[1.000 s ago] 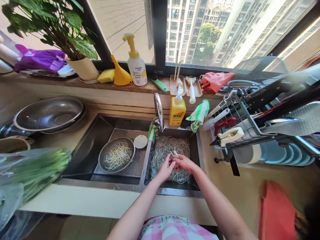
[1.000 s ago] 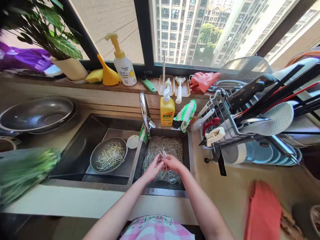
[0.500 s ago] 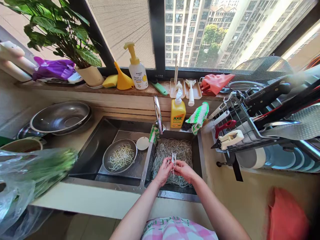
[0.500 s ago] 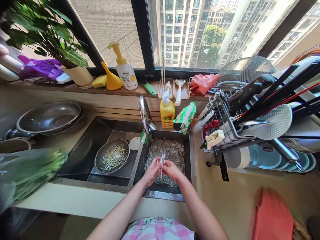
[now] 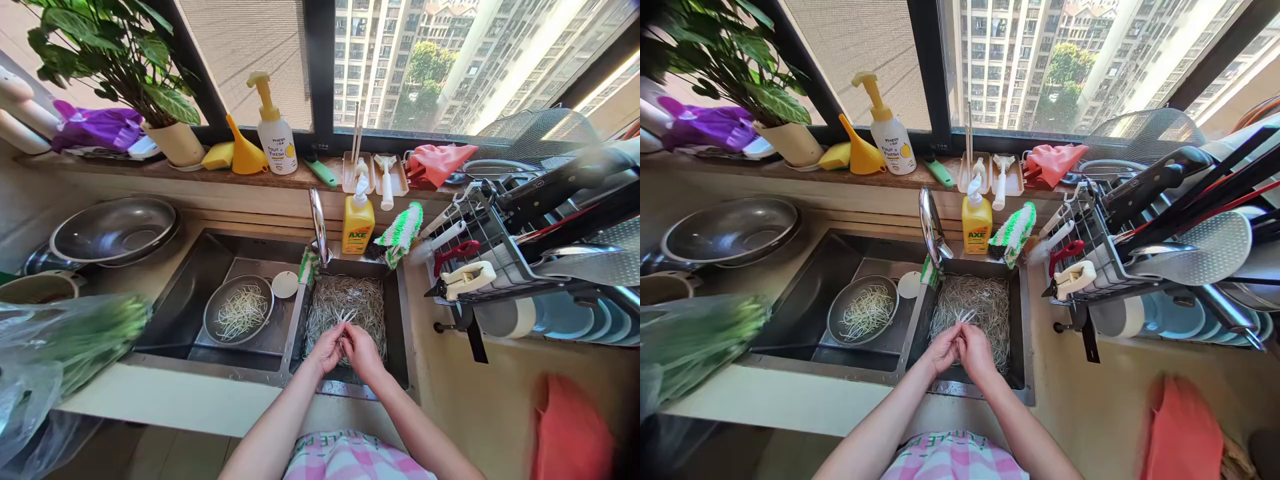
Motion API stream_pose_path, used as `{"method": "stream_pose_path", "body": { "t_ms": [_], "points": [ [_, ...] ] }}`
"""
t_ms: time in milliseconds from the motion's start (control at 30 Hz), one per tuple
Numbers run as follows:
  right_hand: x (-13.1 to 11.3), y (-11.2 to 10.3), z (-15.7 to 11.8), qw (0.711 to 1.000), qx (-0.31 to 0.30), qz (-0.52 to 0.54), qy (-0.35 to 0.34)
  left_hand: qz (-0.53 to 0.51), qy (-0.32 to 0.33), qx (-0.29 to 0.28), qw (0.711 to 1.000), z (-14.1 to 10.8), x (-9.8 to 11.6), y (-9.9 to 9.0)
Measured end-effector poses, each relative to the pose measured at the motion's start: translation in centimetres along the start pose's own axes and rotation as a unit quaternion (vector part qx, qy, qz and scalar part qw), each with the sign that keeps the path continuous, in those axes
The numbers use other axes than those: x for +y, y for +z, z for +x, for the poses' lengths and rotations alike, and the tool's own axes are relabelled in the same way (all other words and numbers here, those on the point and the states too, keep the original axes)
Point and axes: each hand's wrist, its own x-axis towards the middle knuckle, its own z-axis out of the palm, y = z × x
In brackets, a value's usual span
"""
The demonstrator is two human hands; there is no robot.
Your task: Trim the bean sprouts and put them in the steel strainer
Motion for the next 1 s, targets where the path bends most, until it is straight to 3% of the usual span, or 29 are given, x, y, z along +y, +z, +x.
{"method": "stream_pose_path", "body": {
  "t_ms": [133, 233, 400, 567, 733, 1000],
  "points": [
    [0.9, -0.3, -0.5, 0.993, 0.036, 0.108, 0.009, 0.045, 0.011, 0.021, 0.999, -0.2, 0.9, -0.1],
    [2.4, -1.0, -0.5, 0.985, 0.026, 0.165, 0.042, 0.117, 0.034, 0.01, 0.992, -0.8, 1.7, 0.0],
    [4.4, -2.8, -0.1, 0.999, 0.035, 0.036, 0.007, 0.271, 0.065, -0.003, 0.961, -2.0, 2.8, 1.0],
    [3.0, -5.2, 0.6, 0.994, 0.089, 0.032, -0.061, 0.374, 0.074, -0.021, 0.924, -2.8, 3.1, 2.0],
    [1.9, -6.7, 1.5, 0.987, 0.033, -0.038, -0.152, 0.396, 0.061, -0.023, 0.916, -3.5, 3.1, 2.4],
    [1.7, -7.2, 1.6, 0.979, -0.005, -0.089, -0.185, 0.391, 0.048, -0.03, 0.919, -4.2, 2.9, 2.8]
  ]
}}
